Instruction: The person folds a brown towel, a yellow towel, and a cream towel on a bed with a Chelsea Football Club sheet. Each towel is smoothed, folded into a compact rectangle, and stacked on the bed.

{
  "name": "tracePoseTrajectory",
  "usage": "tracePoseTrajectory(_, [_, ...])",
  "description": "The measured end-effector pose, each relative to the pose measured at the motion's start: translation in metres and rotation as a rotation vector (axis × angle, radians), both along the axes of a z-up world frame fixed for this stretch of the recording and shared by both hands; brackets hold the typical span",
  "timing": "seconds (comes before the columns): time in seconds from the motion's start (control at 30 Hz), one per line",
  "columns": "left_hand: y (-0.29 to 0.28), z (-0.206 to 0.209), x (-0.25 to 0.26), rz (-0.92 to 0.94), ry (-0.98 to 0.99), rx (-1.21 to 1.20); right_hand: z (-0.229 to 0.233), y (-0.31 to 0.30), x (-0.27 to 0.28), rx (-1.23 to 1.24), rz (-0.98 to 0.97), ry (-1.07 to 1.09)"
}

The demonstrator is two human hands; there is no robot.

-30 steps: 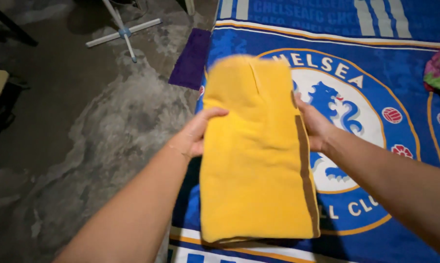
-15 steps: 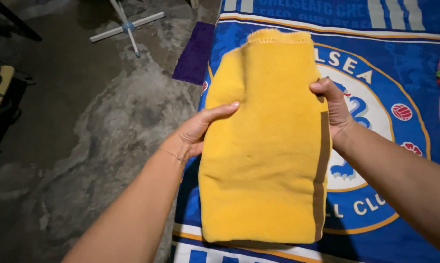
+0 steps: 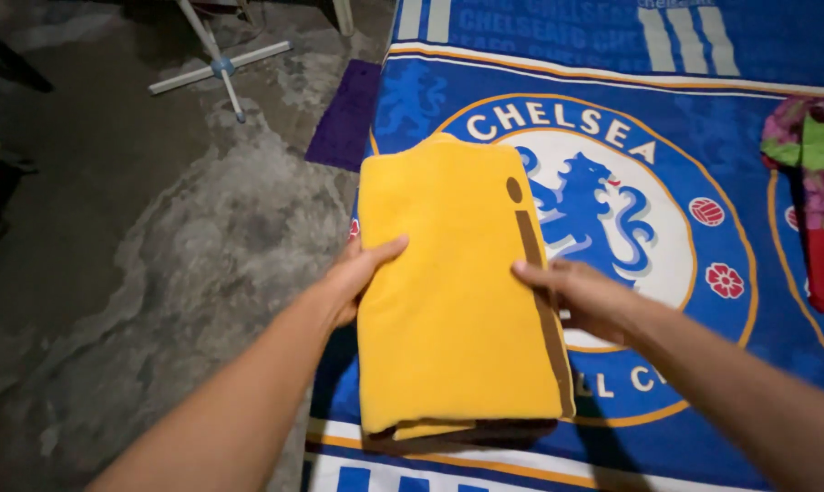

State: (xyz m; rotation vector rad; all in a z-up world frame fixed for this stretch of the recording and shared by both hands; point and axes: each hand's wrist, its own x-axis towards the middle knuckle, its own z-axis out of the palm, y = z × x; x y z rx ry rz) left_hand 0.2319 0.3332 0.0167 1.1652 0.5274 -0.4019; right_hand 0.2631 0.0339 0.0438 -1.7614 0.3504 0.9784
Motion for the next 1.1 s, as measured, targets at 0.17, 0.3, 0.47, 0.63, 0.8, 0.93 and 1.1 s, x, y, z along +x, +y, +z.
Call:
tracePoseTrajectory(0.17, [-0.002, 0.006, -0.082, -0.105, 0.07, -0.035, 0.002, -0.016, -0.071, -0.061, -0.135, -0.155])
tracePoseTrajectory(0.3, [-0.016, 0.011, -0.126, -0.026, 0.125, 0.317, -0.003, -0.03, -0.107, -0.095, 0.346, -0.574])
tracePoseTrajectory(0.47, [-0.029, 0.012, -0.159, -0.095, -0.248, 0.423, -0.015, -0.032, -0.119, -0.051, 0.37, -0.819])
tracePoseTrajectory(0.63, [-0.046, 0.012, -0.181, -0.17, -0.423, 1.008, -0.01, -0.032, -0.118, -0.011, 0.168, -0.442])
tracePoseTrajectory(0.8, [-0.053, 0.022, -0.182, 0.053, -0.485, 0.807, -0.001, -0.031, -0.123, 0.082, -0.006, -0.264])
tracePoseTrajectory(0.93, [-0.056, 0.019, -0.19, -0.017, -0.221, 0.663, -0.008, -0.031, -0.128, 0.167, -0.101, -0.184])
tracePoseTrajectory(1.1, [-0.058, 0.0, -0.195, -0.106, -0.188, 0.766, -0.017, -0.035, -0.131, 0.183, -0.114, -0.158])
